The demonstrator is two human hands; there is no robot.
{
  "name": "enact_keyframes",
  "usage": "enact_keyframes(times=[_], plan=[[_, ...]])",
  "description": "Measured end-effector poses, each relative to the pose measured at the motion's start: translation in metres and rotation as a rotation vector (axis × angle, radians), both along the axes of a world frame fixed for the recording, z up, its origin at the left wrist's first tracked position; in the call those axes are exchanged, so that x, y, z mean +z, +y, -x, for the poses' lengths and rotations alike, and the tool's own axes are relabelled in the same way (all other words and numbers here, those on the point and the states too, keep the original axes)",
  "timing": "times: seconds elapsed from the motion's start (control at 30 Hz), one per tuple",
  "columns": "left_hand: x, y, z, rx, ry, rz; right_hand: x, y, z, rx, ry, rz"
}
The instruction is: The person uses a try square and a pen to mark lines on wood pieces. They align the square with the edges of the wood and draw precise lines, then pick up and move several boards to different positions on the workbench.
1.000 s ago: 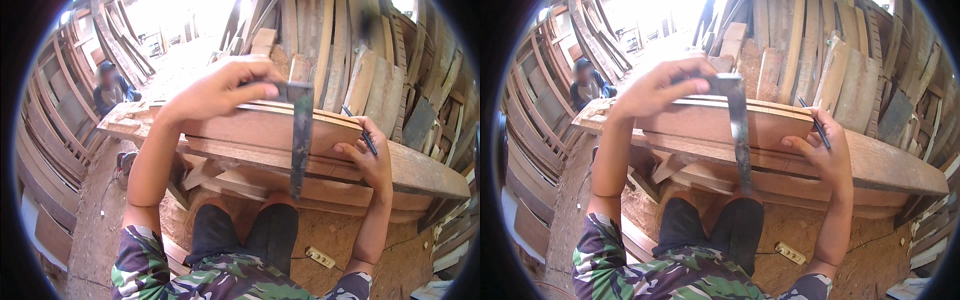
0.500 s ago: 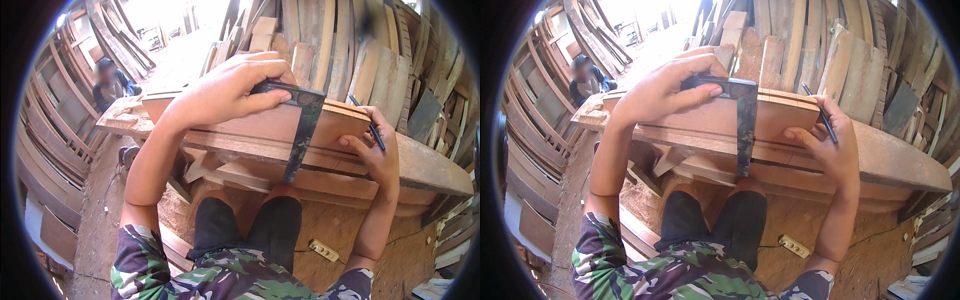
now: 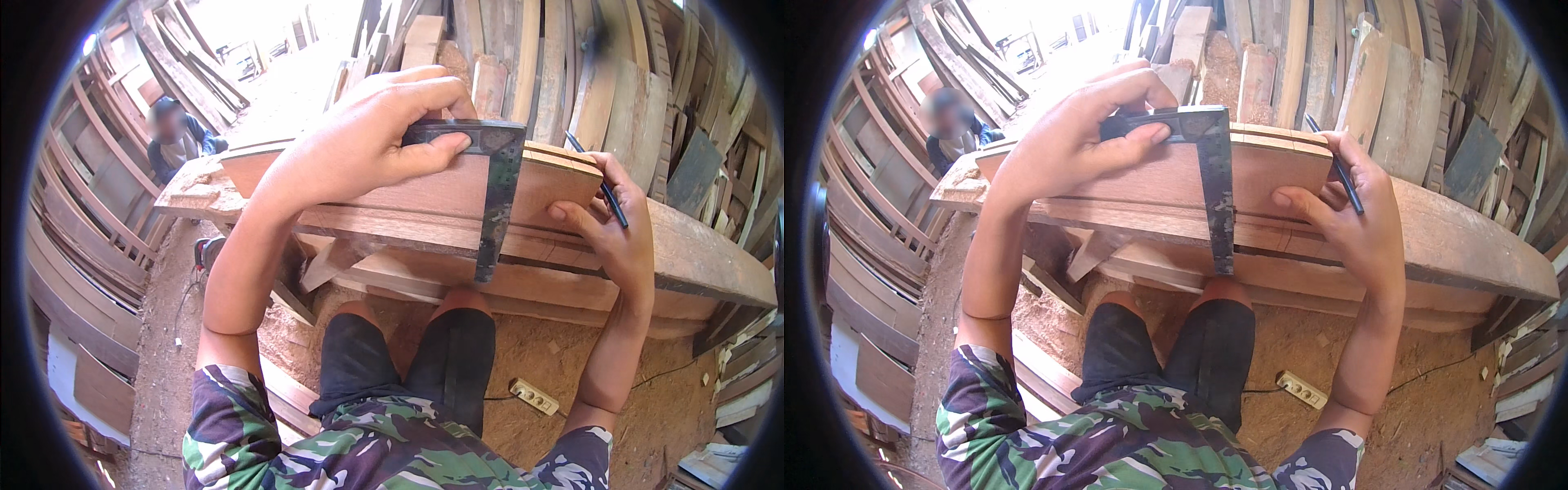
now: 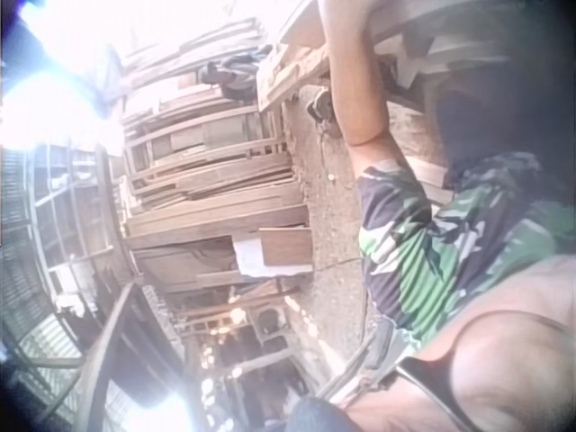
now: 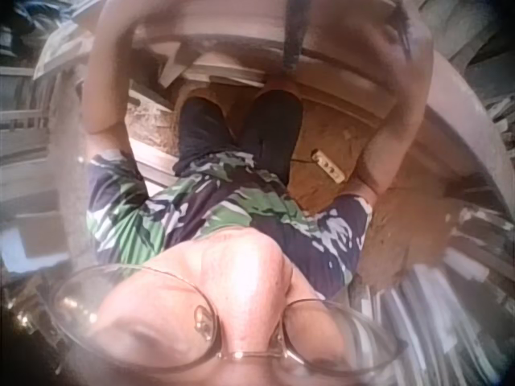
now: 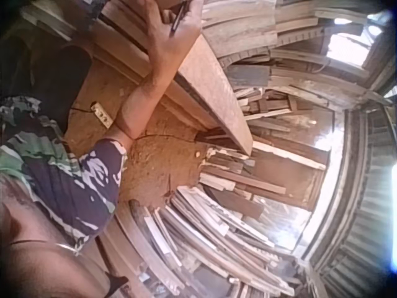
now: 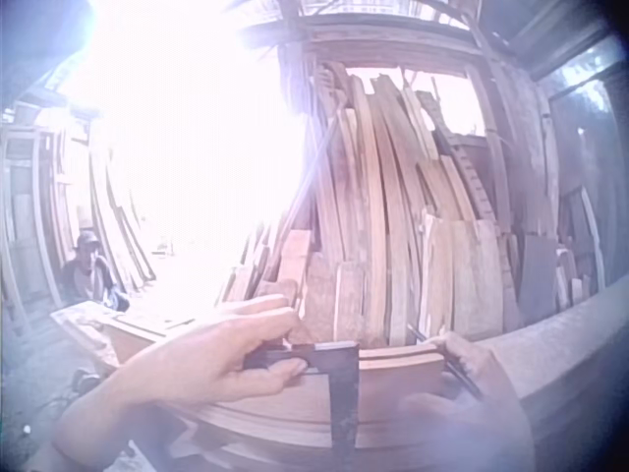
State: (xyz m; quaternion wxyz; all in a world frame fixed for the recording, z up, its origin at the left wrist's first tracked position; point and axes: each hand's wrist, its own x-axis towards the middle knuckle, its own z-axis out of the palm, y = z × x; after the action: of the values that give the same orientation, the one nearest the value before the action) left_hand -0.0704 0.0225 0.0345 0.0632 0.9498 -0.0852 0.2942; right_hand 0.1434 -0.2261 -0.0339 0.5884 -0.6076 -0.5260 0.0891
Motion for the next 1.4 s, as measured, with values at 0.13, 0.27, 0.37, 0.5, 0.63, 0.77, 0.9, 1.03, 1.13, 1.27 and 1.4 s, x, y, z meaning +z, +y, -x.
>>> enact_keyframes(times=[0.13,0.27,0.37,0.5,0.63,0.77,0.9,1.03,1.13,1.27,1.4], plan=[[0.0,0.001,0.003,-0.084,0.059,0.149,-0.003,0.001,0.0,-0.001,0.008,-0.006],[-0.003,0.005,-0.005,-0.184,-0.042,0.126,-0.006,-0.001,-0.002,-0.018,-0.01,0.001],[-0.005,0.007,-0.003,-0.187,-0.061,0.099,-0.005,0.0,0.0,-0.023,-0.036,-0.001],[-0.004,0.004,-0.003,-0.147,-0.053,0.078,-0.005,0.001,0.003,-0.041,-0.046,-0.043],[-0.004,-0.001,0.002,-0.076,-0.106,-0.024,-0.005,-0.004,-0.007,-0.137,-0.094,0.004],[-0.007,-0.002,0.001,0.0,-0.138,-0.039,-0.001,0.002,-0.001,-0.195,-0.09,-0.041],[-0.014,0.014,-0.011,0.011,-0.206,-0.03,0.012,0.003,-0.001,-0.257,-0.013,0.091],[-0.023,0.035,-0.02,0.074,-0.206,0.051,0.006,0.026,0.002,-0.242,-0.041,0.113],[-0.033,0.049,-0.053,-0.044,-0.123,0.287,-0.008,0.015,-0.024,-0.321,-0.283,0.074],[-0.047,0.061,-0.066,-0.086,-0.039,0.247,-0.003,0.014,-0.048,-0.251,-0.388,0.215],[-0.026,0.054,-0.046,-0.201,0.107,0.608,-0.019,0.015,-0.07,-0.208,-0.362,0.179]])
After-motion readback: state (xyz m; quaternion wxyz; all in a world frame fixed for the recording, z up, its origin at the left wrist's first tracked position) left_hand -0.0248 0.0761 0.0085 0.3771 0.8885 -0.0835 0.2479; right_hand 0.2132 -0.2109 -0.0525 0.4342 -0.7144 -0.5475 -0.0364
